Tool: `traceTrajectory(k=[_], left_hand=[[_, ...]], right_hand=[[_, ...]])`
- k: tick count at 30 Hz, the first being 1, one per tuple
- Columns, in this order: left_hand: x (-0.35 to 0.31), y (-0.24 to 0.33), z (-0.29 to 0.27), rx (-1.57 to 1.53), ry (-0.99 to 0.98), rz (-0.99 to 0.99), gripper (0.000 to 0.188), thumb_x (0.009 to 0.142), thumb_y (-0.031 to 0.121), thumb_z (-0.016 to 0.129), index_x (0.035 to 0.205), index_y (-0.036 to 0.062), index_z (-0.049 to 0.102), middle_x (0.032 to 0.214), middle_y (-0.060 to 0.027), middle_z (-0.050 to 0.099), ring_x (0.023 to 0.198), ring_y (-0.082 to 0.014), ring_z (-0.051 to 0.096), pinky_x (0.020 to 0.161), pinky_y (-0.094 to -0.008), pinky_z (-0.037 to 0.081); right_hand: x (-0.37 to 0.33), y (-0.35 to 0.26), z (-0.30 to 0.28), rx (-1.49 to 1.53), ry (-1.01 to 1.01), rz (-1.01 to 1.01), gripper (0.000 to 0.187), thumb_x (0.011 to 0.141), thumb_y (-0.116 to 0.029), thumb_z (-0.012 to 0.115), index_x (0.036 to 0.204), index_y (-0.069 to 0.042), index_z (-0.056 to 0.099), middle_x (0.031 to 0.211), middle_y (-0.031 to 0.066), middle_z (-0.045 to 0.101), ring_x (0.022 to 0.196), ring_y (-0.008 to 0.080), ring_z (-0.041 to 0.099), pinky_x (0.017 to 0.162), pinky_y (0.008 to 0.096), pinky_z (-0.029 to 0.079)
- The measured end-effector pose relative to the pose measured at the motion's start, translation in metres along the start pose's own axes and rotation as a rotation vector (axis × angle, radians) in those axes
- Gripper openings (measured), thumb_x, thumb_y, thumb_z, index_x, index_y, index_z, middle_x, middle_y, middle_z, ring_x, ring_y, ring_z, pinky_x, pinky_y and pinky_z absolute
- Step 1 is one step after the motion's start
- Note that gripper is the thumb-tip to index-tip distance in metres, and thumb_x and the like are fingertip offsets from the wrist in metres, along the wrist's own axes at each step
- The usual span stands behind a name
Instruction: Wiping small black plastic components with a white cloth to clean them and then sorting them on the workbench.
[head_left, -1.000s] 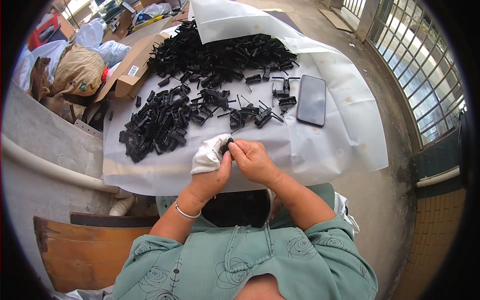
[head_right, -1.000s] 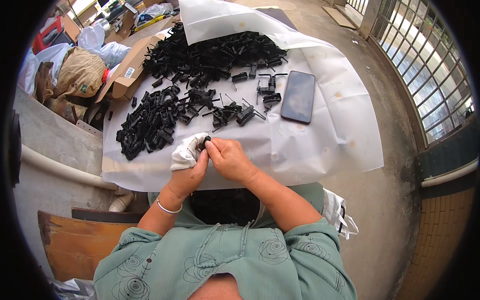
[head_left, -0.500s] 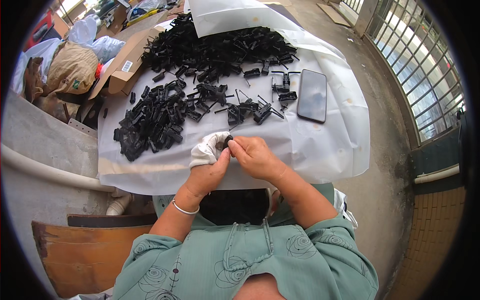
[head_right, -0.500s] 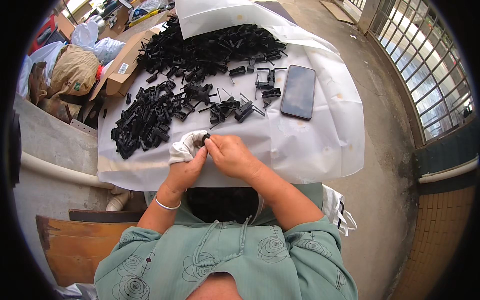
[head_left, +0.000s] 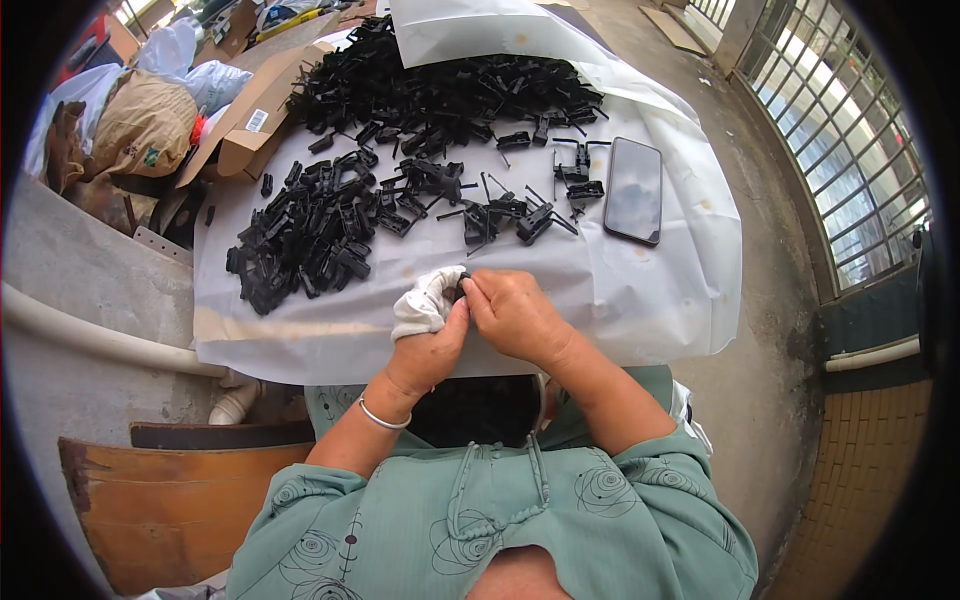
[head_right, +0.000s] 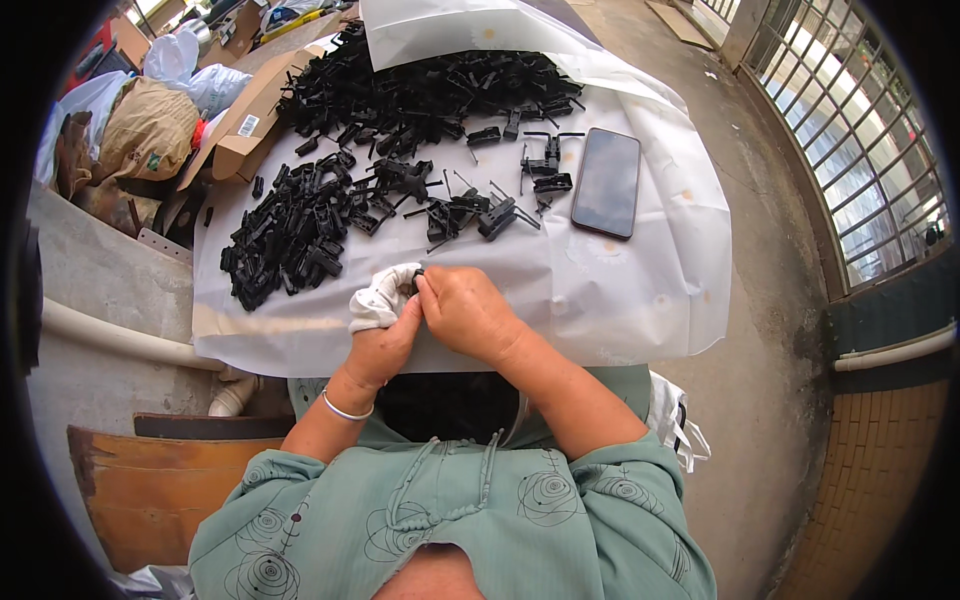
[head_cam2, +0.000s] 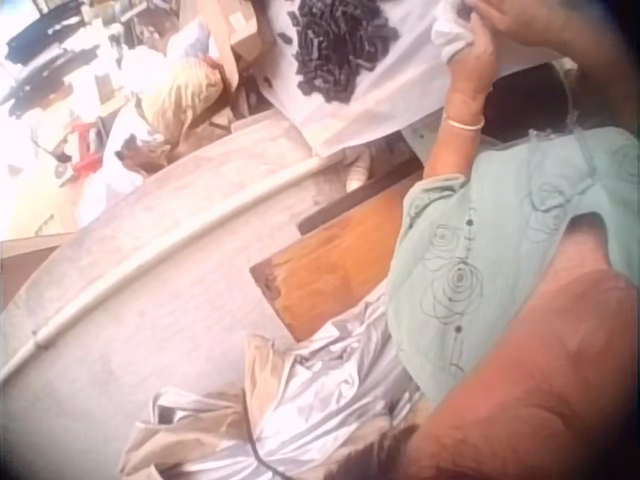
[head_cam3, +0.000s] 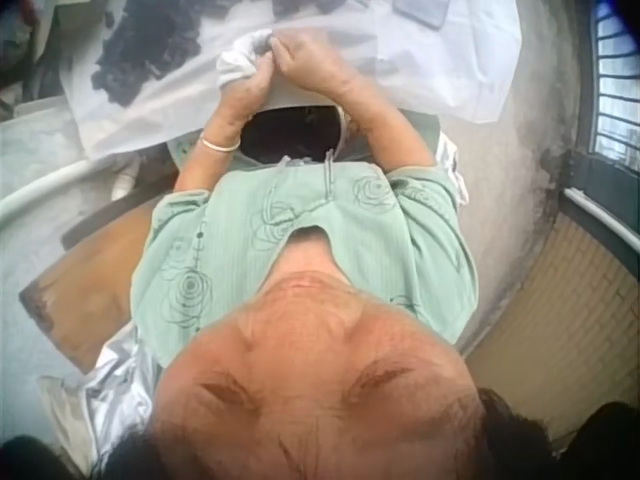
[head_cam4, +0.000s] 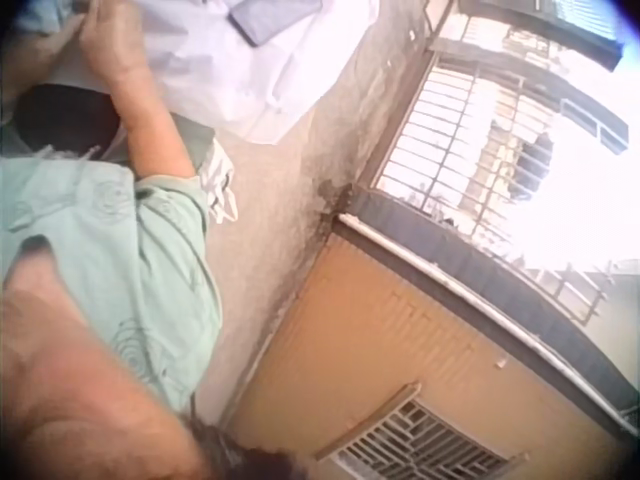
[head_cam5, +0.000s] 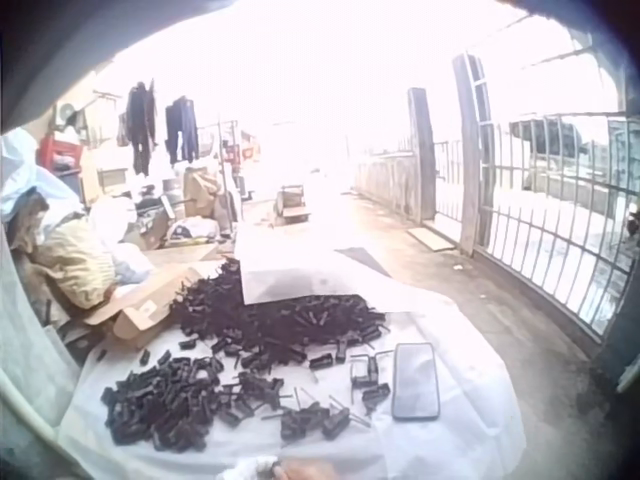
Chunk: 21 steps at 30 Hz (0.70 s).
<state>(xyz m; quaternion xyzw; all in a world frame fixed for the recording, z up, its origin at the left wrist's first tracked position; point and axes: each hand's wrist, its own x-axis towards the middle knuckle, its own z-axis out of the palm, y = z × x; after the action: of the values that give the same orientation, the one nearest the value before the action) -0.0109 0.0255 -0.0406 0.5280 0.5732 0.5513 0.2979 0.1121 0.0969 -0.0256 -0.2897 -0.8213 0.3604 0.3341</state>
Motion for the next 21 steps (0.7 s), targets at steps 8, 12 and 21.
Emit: traceTrajectory(k=[8, 12, 21], left_hand=[[0.005, 0.013, -0.015, -0.347, 0.03, -0.135, 0.029, 0.084, 0.004, 0.06, 0.109, 0.0014, 0.046, 0.091, -0.0014, 0.054, 0.081, -0.0087, 0.05, 0.072, -0.022, 0.044], [0.008, 0.035, -0.023, -0.68, -0.026, -0.229, 0.031, 0.087, 0.007, 0.055, 0.115, 0.0046, 0.041, 0.09, -0.0056, 0.054, 0.061, -0.0071, 0.047, 0.055, -0.0194, 0.042], [0.011, 0.04, -0.023, -0.495, -0.167, -0.302, 0.034, 0.09, 0.009, 0.04, 0.124, 0.0048, 0.037, 0.086, -0.0032, 0.052, 0.055, -0.0041, 0.042, 0.049, -0.0171, 0.037]], right_hand=[[0.004, -0.008, -0.022, 0.131, -0.114, 0.095, 0.013, 0.083, -0.012, 0.054, 0.076, -0.001, 0.056, 0.065, 0.0161, 0.055, 0.06, 0.033, 0.053, 0.056, 0.0395, 0.043], [-0.001, 0.0, -0.018, 0.074, -0.075, -0.155, 0.008, 0.078, -0.005, 0.06, 0.085, -0.002, 0.061, 0.066, 0.0112, 0.056, 0.059, 0.0237, 0.054, 0.055, 0.0321, 0.042], [0.001, -0.004, -0.033, 0.328, -0.071, -0.254, 0.008, 0.077, -0.006, 0.065, 0.081, -0.001, 0.062, 0.063, 0.006, 0.056, 0.055, 0.0156, 0.051, 0.051, 0.0274, 0.04]])
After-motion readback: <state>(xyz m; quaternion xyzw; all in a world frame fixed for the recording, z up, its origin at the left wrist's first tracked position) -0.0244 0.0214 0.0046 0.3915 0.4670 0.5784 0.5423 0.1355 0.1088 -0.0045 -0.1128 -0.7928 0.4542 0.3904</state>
